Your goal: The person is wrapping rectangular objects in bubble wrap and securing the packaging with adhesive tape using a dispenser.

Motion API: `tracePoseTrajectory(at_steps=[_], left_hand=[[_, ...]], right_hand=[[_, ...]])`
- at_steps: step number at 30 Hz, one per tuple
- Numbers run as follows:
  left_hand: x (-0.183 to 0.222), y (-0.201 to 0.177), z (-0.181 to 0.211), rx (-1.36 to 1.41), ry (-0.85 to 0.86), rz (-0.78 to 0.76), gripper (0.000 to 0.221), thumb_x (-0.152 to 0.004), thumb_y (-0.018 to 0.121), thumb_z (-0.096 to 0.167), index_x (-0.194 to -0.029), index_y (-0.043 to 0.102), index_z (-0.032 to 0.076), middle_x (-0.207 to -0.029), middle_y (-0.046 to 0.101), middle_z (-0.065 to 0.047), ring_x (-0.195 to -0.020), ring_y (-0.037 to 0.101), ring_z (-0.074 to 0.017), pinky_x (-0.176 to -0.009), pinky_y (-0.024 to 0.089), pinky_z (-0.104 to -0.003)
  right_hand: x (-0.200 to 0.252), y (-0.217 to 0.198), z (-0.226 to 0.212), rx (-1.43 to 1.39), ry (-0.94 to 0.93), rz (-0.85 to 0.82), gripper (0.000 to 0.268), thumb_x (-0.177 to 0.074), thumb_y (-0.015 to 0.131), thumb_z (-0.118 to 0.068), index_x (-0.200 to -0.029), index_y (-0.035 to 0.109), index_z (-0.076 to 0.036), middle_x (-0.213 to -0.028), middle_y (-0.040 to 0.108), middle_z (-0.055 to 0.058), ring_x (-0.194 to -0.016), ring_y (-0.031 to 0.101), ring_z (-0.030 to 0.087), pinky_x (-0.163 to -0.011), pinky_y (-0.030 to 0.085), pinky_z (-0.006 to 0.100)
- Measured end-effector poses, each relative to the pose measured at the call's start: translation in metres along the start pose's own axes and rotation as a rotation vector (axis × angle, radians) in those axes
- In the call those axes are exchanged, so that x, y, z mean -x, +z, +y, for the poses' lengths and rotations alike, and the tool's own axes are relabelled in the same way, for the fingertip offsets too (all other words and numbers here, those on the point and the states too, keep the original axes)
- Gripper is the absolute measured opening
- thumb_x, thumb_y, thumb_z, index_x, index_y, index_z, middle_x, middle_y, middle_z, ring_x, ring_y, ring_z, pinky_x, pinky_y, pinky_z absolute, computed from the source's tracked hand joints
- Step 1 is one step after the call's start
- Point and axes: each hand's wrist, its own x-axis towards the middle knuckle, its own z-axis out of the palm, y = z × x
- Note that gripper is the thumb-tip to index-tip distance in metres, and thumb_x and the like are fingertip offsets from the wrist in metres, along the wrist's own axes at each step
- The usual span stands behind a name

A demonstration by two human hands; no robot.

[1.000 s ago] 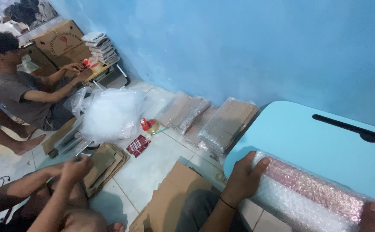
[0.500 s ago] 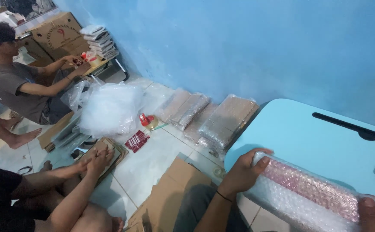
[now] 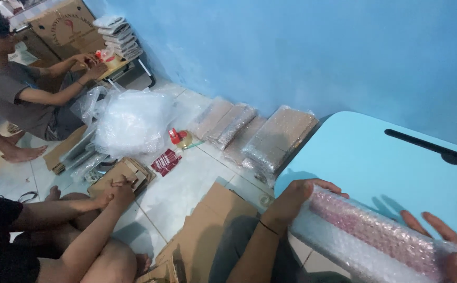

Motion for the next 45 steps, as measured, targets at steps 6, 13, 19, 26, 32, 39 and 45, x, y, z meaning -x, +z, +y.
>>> tracePoseTrajectory(at_steps=[6, 13, 19, 26, 32, 39, 45], left_hand=[[0.004, 0.001, 0.0, -0.107, -0.097, 0.025, 0.034, -0.1, 0.063, 0.038, -0.116, 0.075, 0.01, -0.105, 0.066, -0.001, -0.095, 0.057, -0.0139, -0.093, 0.045, -0.028], [0.003, -0.005, -0.005, -0.167, -0.183, 0.07, 0.035, -0.102, 0.062, 0.038, -0.1, 0.067, 0.003, -0.083, 0.06, 0.002, -0.071, 0.05, -0.0064, -0.068, 0.045, -0.022], [-0.01, -0.008, -0.004, 0.025, -0.194, 0.014, 0.043, -0.102, 0.052, 0.032, -0.122, 0.072, 0.0, -0.124, 0.068, -0.018, -0.113, 0.059, -0.0257, -0.109, 0.044, -0.04], [-0.011, 0.002, 0.004, -0.009, -0.368, 0.147, 0.042, -0.102, 0.048, 0.025, -0.119, 0.076, -0.003, -0.111, 0.067, -0.013, -0.1, 0.057, -0.0199, -0.097, 0.046, -0.033], [-0.02, -0.001, -0.001, 0.316, -0.417, 0.067, 0.064, -0.106, 0.044, 0.047, -0.141, 0.057, -0.005, -0.11, 0.07, -0.025, -0.098, 0.074, -0.0339, -0.09, 0.058, -0.053], [-0.024, -0.009, -0.026, 0.08, 0.023, 0.155, 0.05, -0.104, 0.06, 0.021, -0.15, 0.049, 0.005, -0.14, 0.061, -0.03, -0.133, 0.056, -0.0407, -0.109, 0.044, -0.058], [-0.002, 0.034, 0.027, -0.702, 0.145, 0.274, 0.04, -0.104, 0.055, 0.018, -0.143, 0.058, 0.008, -0.147, 0.056, -0.019, -0.143, 0.043, -0.0421, -0.12, 0.029, -0.058]], right_hand=[[0.013, -0.01, 0.023, 0.406, -0.174, -0.006, 0.077, -0.085, 0.033, -0.049, -0.135, 0.053, 0.007, -0.153, 0.058, 0.026, -0.146, 0.053, 0.038, -0.119, 0.04, 0.061], [0.053, 0.072, -0.04, 0.451, 0.08, 0.154, 0.074, -0.089, 0.021, -0.042, -0.145, 0.04, 0.002, -0.154, 0.053, 0.023, -0.137, 0.058, 0.044, -0.117, 0.044, 0.06], [0.098, 0.208, -0.123, 0.053, 0.096, 0.517, 0.048, -0.108, 0.019, -0.012, -0.146, 0.041, 0.006, -0.146, 0.052, 0.027, -0.131, 0.051, 0.04, -0.115, 0.037, 0.054], [0.1, 0.169, -0.093, -0.096, -0.006, 0.455, 0.071, -0.106, 0.028, -0.048, -0.136, 0.057, 0.01, -0.13, 0.068, 0.029, -0.099, 0.065, 0.038, -0.09, 0.051, 0.046], [0.09, 0.161, -0.09, -0.102, -0.005, 0.389, 0.085, -0.1, 0.023, -0.063, -0.151, 0.052, -0.002, -0.122, 0.065, 0.032, -0.101, 0.067, 0.04, -0.087, 0.055, 0.066], [0.086, 0.167, -0.08, 0.009, -0.362, 0.503, 0.064, -0.106, 0.037, -0.042, -0.154, 0.031, 0.0, -0.15, 0.047, 0.029, -0.132, 0.054, 0.04, -0.105, 0.045, 0.06], [0.101, 0.216, -0.093, 0.625, -0.49, 0.627, 0.052, -0.103, 0.053, -0.012, -0.149, 0.033, 0.004, -0.158, 0.027, 0.039, -0.142, 0.032, 0.059, -0.111, 0.027, 0.075]])
